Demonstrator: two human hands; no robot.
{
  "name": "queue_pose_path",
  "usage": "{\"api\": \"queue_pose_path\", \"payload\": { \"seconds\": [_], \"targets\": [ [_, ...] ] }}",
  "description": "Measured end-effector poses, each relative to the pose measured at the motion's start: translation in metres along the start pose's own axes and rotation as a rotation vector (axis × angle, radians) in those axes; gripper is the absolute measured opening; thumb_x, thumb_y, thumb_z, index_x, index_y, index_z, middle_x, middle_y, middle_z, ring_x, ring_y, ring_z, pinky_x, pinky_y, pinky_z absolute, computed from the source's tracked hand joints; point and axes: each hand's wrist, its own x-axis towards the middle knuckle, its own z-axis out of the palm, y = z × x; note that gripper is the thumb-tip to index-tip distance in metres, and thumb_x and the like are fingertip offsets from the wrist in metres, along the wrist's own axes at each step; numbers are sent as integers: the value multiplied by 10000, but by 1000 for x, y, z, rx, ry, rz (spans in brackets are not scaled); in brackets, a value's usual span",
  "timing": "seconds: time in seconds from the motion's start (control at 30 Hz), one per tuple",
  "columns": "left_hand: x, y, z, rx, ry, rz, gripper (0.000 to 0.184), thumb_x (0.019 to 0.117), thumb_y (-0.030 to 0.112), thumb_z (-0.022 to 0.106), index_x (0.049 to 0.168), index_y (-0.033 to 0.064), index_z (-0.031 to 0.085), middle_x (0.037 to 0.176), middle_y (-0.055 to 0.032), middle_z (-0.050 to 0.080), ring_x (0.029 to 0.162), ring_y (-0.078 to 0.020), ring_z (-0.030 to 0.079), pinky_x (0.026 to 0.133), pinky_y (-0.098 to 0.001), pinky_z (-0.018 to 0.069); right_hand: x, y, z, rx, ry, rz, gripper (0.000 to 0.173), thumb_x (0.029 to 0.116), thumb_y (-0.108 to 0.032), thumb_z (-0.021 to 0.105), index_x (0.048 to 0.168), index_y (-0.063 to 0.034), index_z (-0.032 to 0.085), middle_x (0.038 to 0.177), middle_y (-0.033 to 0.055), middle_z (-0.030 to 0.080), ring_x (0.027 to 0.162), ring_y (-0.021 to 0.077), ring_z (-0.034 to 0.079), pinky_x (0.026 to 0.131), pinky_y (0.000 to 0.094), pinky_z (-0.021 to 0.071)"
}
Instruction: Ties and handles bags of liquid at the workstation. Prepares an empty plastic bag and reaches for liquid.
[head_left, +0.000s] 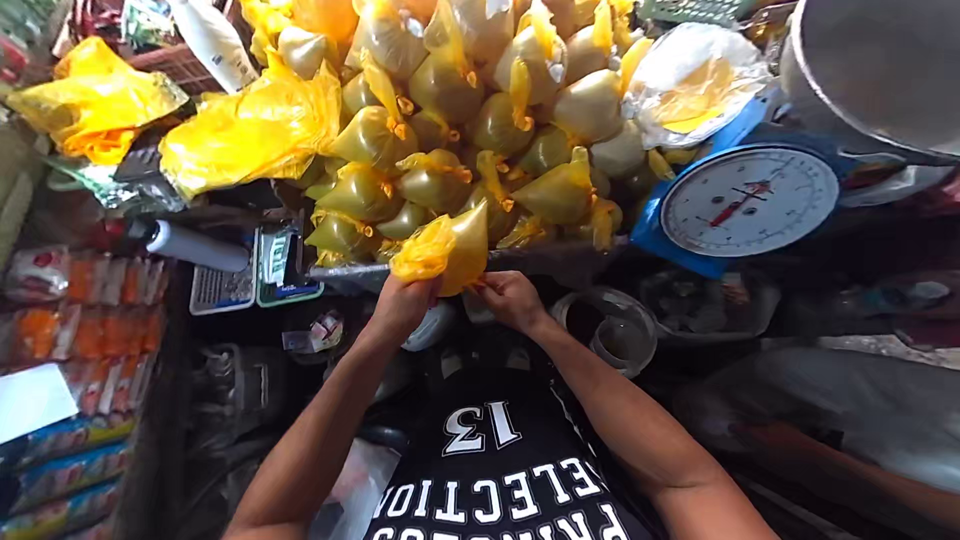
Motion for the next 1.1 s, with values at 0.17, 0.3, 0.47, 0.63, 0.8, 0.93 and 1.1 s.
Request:
{"api": "queue_pose_path", "payload": {
  "seconds": [0.17, 0.3, 0.47, 0.63, 0.8, 0.93, 1.1],
  "targets": [
    [40, -17, -25, 1040, -39, 144, 202, 957, 224, 625, 996, 40, 699, 999, -140, 718, 937, -325, 706, 796, -572, 561, 4, -37, 20, -482, -105, 192, 315, 1011, -404, 559, 898, -162, 725, 858, 102, 732, 852, 328, 717, 669, 580, 543],
    [19, -40, -10, 1289, 50, 153, 95, 922, 137, 653, 895, 50, 678, 957, -166, 667, 785, -366, 675, 614, -554, 549, 17, -73, 38, -469, -291, 361, 263, 939, -295, 627, 874, -51, 702, 932, 170, 719, 912, 374, 703, 706, 597, 539],
    [13, -75, -9, 627, 152, 73, 153, 907, 172, 700, 967, 31, 692, 875, -145, 709, 840, -296, 706, 769, -562, 571, 35, -55, 52, 126, -264, 309, 391, 920, -333, 737, 1181, -50, 669, 1038, 187, 720, 972, 350, 703, 827, 617, 556],
    [8, -87, -27, 399, 83, 216, 174, 939, 121, 677, 1102, 60, 674, 973, -74, 728, 882, -155, 712, 825, -418, 604, 60, -62, 15, 341, -510, 222, 126, 955, -154, 620, 984, -54, 691, 826, 71, 691, 732, 162, 660, 659, 400, 552],
    [7, -54, -24, 540, 112, 386, 277, 920, 94, 704, 1180, 17, 647, 1071, -137, 707, 1010, -215, 697, 936, -451, 568, 95, -91, -47, -194, -537, -208, 125, 945, -18, 573, 954, -9, 697, 1023, 133, 661, 975, 262, 644, 858, 492, 530],
    [16, -8, -27, 394, 216, 434, 251, 842, 104, 718, 1082, 45, 675, 974, -62, 723, 908, -108, 701, 854, -349, 589, 89, -85, -62, 372, -237, -213, 318, 1028, -337, 593, 1062, -39, 696, 1233, 93, 638, 1119, 173, 628, 947, 379, 551],
    [49, 16, -28, -60, 264, 296, 184, 922, 138, 719, 1083, 59, 680, 872, -41, 704, 687, -128, 639, 615, -330, 563, 64, -96, -46, 315, 37, -302, 199, 957, -274, 703, 1125, -175, 742, 1349, 36, 608, 1283, 137, 554, 1058, 367, 510]
  ]
}}
